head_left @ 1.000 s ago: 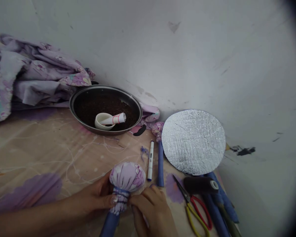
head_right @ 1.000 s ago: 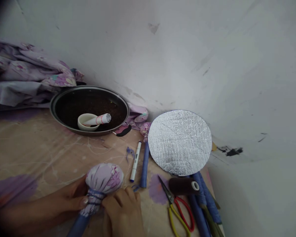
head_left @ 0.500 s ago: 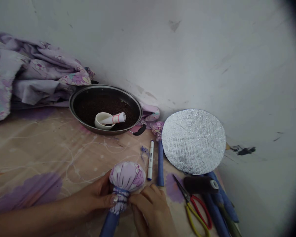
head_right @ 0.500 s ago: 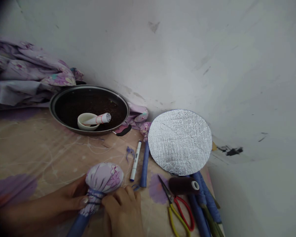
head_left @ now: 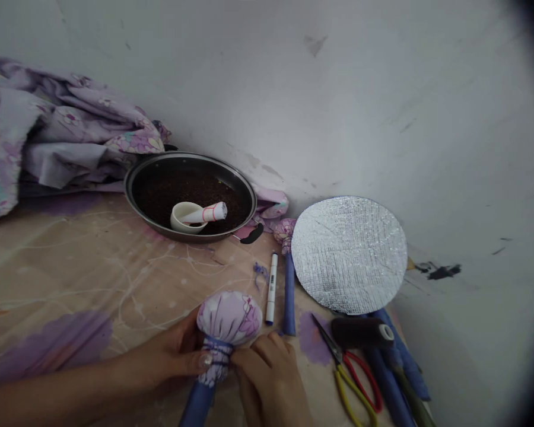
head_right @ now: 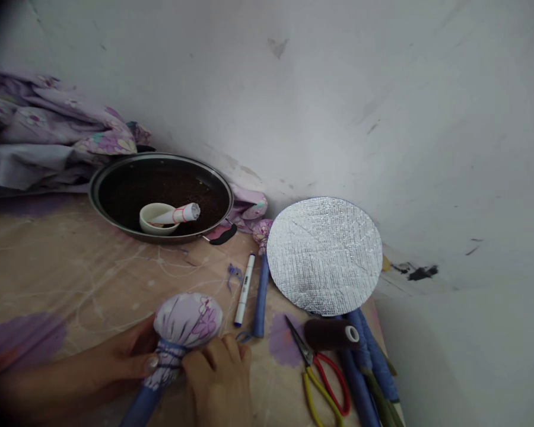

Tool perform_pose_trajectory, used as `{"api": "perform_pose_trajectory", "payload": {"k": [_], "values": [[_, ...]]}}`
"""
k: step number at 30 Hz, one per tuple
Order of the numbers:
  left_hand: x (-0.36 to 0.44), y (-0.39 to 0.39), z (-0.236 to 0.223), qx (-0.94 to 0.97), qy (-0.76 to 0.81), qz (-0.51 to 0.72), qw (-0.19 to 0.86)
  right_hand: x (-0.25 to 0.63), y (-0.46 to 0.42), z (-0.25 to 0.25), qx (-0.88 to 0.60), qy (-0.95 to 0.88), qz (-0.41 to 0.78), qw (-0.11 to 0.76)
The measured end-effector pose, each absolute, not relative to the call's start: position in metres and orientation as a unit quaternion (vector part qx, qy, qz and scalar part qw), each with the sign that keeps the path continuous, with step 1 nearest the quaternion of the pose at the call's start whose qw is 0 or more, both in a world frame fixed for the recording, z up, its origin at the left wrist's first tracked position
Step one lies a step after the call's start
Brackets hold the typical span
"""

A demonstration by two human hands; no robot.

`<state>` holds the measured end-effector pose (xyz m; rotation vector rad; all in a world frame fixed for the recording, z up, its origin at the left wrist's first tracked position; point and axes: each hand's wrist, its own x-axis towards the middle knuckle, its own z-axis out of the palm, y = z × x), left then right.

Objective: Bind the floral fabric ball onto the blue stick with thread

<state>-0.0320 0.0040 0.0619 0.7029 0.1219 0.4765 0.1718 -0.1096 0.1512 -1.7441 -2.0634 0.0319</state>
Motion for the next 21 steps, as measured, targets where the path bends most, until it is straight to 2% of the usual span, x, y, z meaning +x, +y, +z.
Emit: {"api": "perform_pose_trajectory", "payload": {"k": [5, 13, 17, 21], "values": [[-0.033, 0.003, 0.071, 0.296, 0.120, 0.216, 0.923, 0.165, -0.112, 0.150, -0.639, -0.728, 0.030, 0.245], [-0.036, 0.004, 0.076, 0.286, 0.135, 0.203, 0.926, 0.167, -0.111, 0.139, -0.643, -0.718, 0.059, 0.260], [-0.038, 0.005, 0.077, 0.293, 0.127, 0.193, 0.928, 0.173, -0.109, 0.141, -0.632, -0.733, 0.073, 0.242], [-0.030, 0.002, 0.053, 0.304, 0.086, 0.203, 0.927, 0.177, -0.112, 0.148, -0.639, -0.741, 0.047, 0.203]]}}
